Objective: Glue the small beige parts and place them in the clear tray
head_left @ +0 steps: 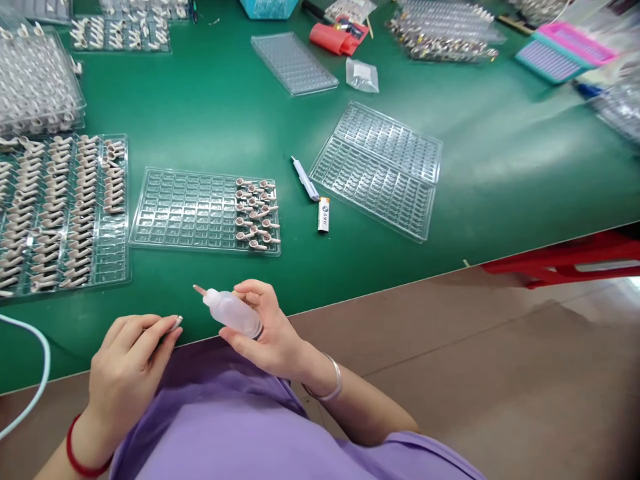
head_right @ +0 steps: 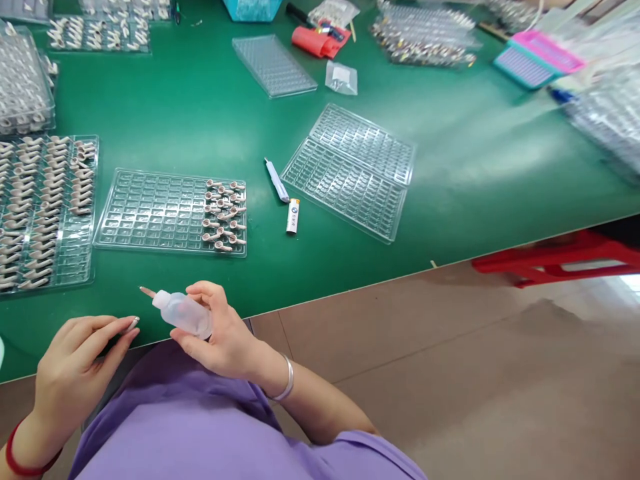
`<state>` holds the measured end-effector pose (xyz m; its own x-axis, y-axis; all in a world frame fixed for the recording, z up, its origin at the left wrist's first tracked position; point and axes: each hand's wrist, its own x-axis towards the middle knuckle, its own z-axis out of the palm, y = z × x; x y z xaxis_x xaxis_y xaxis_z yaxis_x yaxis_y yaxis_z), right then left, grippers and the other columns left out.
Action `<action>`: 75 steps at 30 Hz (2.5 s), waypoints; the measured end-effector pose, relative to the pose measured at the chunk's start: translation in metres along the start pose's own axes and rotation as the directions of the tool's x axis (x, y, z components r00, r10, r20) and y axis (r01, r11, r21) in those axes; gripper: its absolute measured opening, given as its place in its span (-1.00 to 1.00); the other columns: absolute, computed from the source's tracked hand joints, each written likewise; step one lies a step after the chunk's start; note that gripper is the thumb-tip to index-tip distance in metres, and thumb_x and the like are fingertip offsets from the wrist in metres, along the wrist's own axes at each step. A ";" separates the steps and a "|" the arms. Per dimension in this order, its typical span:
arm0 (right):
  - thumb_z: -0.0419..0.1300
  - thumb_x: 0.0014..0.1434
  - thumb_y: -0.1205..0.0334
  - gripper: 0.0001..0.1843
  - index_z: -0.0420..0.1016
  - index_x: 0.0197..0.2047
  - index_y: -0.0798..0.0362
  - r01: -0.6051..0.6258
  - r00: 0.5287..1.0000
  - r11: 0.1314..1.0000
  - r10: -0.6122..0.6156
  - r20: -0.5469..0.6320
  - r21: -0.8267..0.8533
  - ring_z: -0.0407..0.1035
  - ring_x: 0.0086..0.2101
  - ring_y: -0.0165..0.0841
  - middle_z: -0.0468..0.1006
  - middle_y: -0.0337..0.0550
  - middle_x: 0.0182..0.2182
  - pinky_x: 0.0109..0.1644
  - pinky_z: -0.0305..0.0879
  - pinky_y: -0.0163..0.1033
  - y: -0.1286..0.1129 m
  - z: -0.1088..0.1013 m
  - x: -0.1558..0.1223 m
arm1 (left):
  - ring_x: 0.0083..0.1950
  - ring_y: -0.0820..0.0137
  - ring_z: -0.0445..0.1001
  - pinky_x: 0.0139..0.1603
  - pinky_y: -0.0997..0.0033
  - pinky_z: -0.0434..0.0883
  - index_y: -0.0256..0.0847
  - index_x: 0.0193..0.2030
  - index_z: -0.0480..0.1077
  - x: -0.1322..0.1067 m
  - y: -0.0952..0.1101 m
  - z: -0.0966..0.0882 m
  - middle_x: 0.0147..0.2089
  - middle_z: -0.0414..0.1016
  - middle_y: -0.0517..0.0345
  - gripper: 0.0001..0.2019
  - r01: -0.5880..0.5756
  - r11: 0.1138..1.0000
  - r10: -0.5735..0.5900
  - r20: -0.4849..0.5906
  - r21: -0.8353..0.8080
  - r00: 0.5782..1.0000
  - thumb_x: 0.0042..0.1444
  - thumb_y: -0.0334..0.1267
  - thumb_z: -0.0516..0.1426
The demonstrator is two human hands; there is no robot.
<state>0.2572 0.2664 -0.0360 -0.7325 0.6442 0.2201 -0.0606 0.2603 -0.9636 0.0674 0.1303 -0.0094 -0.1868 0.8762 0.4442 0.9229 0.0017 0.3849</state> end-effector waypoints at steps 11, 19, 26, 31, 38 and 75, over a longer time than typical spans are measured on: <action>0.22 0.21 0.20 -0.55 0.30 0.15 0.04 0.388 0.914 0.848 -0.405 0.032 -0.360 0.35 -0.48 -0.37 0.59 -0.15 -0.37 -0.41 0.39 -0.26 0.007 -0.002 -0.008 | -0.28 0.31 0.40 -0.20 0.27 0.39 -0.28 -0.11 0.52 -0.006 -0.010 0.011 -0.29 0.45 0.03 -0.80 -0.056 0.993 0.058 -0.018 0.104 0.998 0.09 -0.42 0.29; 0.21 0.21 0.20 -0.58 0.31 0.13 0.02 0.377 0.920 0.838 -0.388 0.055 -0.394 0.35 -0.48 -0.37 0.58 -0.19 -0.39 -0.41 0.35 -0.28 0.007 0.000 -0.008 | -0.29 0.30 0.41 -0.21 0.27 0.40 -0.23 -0.10 0.53 -0.004 -0.009 0.012 -0.29 0.46 0.05 -0.81 -0.049 0.994 0.051 -0.021 0.097 0.998 0.11 -0.40 0.27; 0.19 0.23 0.20 -0.59 0.29 0.13 0.02 0.383 0.918 0.828 -0.391 0.067 -0.409 0.34 -0.49 -0.38 0.56 -0.21 -0.41 -0.41 0.34 -0.27 0.007 -0.001 -0.008 | -0.28 0.29 0.42 -0.19 0.27 0.40 -0.24 -0.10 0.53 -0.006 -0.010 0.013 -0.29 0.47 0.03 -0.79 -0.043 0.995 0.046 -0.029 0.093 0.999 0.10 -0.41 0.28; 0.20 0.21 0.20 -0.58 0.30 0.13 0.03 0.385 0.916 0.824 -0.395 0.065 -0.416 0.33 -0.50 -0.37 0.55 -0.21 -0.43 -0.41 0.34 -0.27 0.008 0.000 -0.008 | -0.28 0.31 0.43 -0.19 0.28 0.40 -0.20 -0.10 0.53 -0.006 -0.009 0.013 -0.29 0.47 0.06 -0.81 -0.041 0.995 0.044 -0.029 0.096 0.999 0.12 -0.38 0.27; 0.27 0.15 0.24 -0.53 0.34 0.13 0.02 0.331 0.939 0.900 -0.345 0.001 -0.284 0.39 -0.45 -0.38 0.59 -0.14 -0.31 -0.37 0.40 -0.26 0.006 -0.005 -0.010 | -0.28 0.32 0.43 -0.18 0.28 0.41 -0.14 -0.09 0.55 -0.005 -0.009 0.010 -0.29 0.48 0.08 -0.81 0.026 0.998 -0.025 -0.019 0.062 1.000 0.14 -0.37 0.26; 0.12 0.14 0.46 -0.68 0.33 -0.04 -0.03 0.362 0.897 0.775 -0.442 -0.034 -0.519 0.37 -0.32 -0.34 0.49 -0.19 -0.30 -0.15 0.21 -0.14 0.022 0.041 -0.034 | -0.20 0.19 0.57 -0.19 0.36 0.46 -0.23 -0.32 0.66 -0.039 0.046 0.035 -0.30 0.66 -0.04 -0.55 0.777 -0.364 -0.661 0.731 -0.513 0.173 -0.36 0.00 0.46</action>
<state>0.2530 0.2207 -0.0706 -0.6070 0.4871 0.6280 0.0399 0.8078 -0.5881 0.1293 0.1133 -0.0374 -0.3962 0.5022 -0.7687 -0.6541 0.4332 0.6201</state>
